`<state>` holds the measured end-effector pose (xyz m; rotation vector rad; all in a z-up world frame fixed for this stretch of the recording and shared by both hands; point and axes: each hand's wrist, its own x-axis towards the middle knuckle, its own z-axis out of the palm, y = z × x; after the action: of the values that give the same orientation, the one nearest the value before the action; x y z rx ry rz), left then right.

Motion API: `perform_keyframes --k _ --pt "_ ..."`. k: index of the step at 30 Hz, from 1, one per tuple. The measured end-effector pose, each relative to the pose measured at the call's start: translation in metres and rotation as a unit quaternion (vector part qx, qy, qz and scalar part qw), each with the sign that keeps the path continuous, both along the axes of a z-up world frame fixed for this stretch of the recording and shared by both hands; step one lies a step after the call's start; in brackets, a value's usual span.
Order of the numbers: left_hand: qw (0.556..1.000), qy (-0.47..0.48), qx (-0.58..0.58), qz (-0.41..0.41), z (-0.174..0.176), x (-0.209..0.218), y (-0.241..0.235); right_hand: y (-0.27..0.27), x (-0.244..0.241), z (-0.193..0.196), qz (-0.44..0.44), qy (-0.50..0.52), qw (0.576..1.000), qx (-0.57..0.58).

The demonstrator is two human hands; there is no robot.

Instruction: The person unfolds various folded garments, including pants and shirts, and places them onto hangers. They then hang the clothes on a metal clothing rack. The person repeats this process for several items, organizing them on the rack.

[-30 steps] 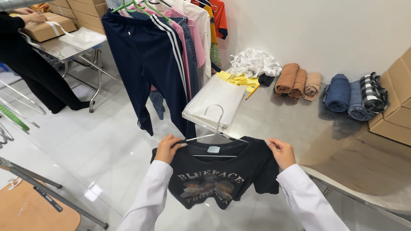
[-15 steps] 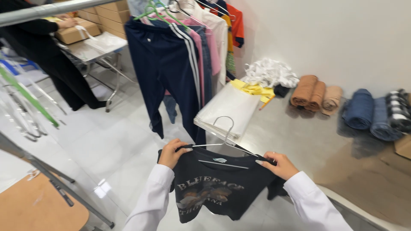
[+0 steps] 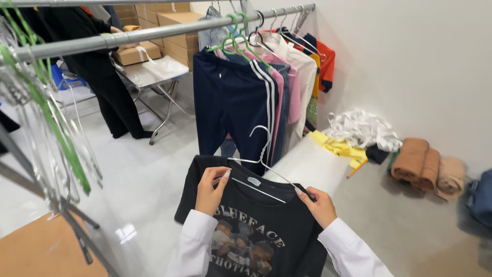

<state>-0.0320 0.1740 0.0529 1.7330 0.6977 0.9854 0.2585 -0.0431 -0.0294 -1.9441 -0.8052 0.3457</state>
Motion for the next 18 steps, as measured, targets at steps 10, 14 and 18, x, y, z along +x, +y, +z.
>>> perform_keyframes --k 10,14,18 --pt "0.997 -0.066 -0.029 -0.016 0.058 0.097 0.147 0.182 0.092 0.059 -0.022 0.071 0.983 0.168" --pt "0.99 -0.126 -0.055 -0.024 0.063 0.129 0.205 0.248 0.102 0.096 -0.023 0.056 0.978 0.197" --pt "0.981 -0.173 -0.076 -0.034 0.062 0.153 0.244 0.316 0.101 0.12 -0.021 0.067 0.972 0.225"
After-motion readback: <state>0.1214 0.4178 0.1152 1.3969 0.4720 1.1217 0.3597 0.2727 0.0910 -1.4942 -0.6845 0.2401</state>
